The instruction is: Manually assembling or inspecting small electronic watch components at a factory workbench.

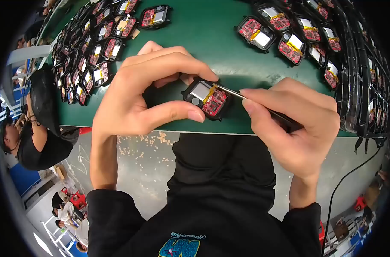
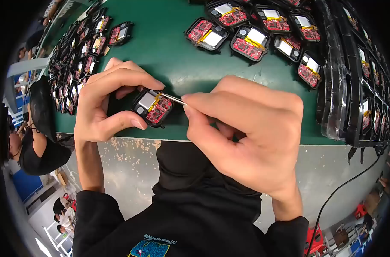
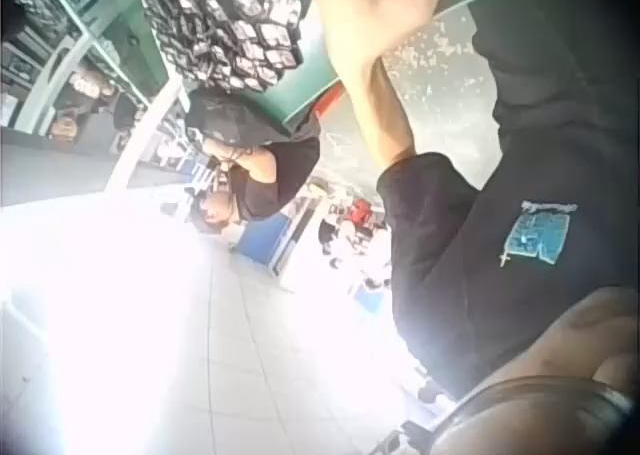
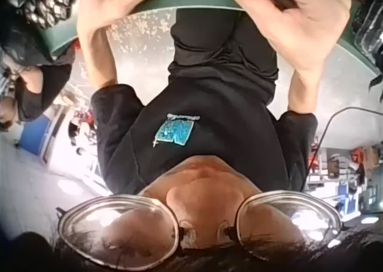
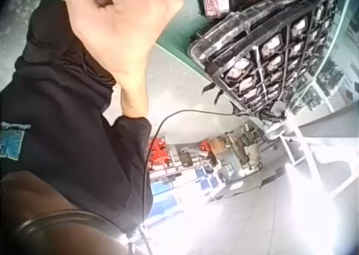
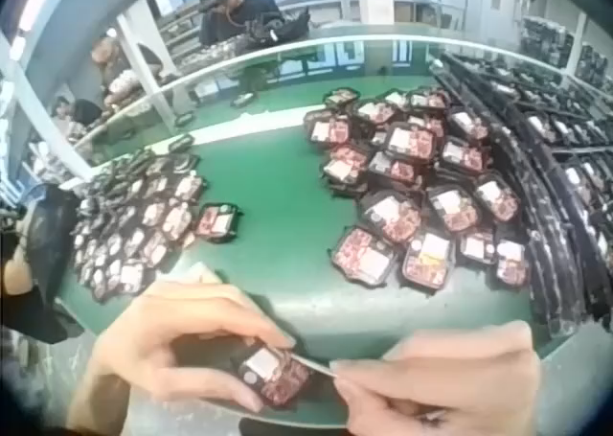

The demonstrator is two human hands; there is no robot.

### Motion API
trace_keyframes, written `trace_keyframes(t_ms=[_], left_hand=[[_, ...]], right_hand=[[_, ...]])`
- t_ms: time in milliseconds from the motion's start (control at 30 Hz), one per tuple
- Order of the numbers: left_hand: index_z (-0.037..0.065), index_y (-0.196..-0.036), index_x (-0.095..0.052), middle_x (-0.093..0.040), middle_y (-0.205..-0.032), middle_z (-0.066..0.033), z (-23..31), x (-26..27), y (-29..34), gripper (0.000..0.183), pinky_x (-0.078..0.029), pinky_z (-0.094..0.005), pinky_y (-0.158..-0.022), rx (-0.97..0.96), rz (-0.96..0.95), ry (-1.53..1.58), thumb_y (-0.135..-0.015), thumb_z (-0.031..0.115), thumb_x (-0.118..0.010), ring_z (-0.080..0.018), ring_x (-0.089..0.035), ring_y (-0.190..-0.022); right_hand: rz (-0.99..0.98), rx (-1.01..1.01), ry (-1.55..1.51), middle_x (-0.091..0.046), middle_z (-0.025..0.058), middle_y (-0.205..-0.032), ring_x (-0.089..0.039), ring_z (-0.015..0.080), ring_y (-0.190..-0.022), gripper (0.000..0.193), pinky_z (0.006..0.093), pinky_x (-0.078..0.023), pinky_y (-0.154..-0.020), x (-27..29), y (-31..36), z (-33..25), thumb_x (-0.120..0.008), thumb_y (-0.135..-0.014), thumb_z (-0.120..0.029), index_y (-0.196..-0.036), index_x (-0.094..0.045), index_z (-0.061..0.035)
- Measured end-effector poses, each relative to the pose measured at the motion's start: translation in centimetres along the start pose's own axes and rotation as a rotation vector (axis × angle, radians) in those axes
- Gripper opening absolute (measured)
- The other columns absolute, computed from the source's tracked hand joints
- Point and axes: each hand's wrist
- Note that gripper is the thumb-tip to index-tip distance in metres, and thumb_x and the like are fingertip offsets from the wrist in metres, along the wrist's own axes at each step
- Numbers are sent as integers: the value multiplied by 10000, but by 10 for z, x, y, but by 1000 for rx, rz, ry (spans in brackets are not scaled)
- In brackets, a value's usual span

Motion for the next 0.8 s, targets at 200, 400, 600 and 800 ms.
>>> trace_keyframes(t_ms=[200,400,600,800], left_hand=[[14,-1137,-818,-781,-997,-69,0,1,0,716,-373,-322,-784,-18,-49,-9,-700,571,-921,-154,-550,-756],[3,-1122,-816,-784,-1005,-84,2,1,0,690,-396,-336,-829,-59,-64,-65,-701,539,-921,-191,-659,-838],[-10,-1098,-815,-790,-997,-98,5,1,-2,667,-411,-354,-870,-60,-66,-72,-698,513,-924,-229,-717,-892],[-6,-1068,-815,-794,-982,-100,4,0,-2,633,-407,-354,-852,-67,-53,-55,-722,514,-920,-223,-709,-865]], right_hand=[[-44,-17,-35,-671,46,-692,-533,83,-554,199,255,-344,-519,2,2,5,-806,-785,90,-972,-846,38],[-48,-27,-44,-654,45,-678,-522,88,-548,171,263,-335,-517,1,2,5,-794,-790,89,-946,-840,36],[-63,-43,-41,-648,41,-671,-516,86,-542,168,261,-326,-509,3,2,5,-785,-784,94,-932,-838,35],[-74,-25,-24,-646,35,-668,-509,81,-533,168,259,-319,-501,0,0,5,-782,-782,101,-926,-837,32]])
Point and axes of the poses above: each hand's wrist, its own y-axis away from the middle knuckle, its own x-axis out of the back of the hand, z = x × y
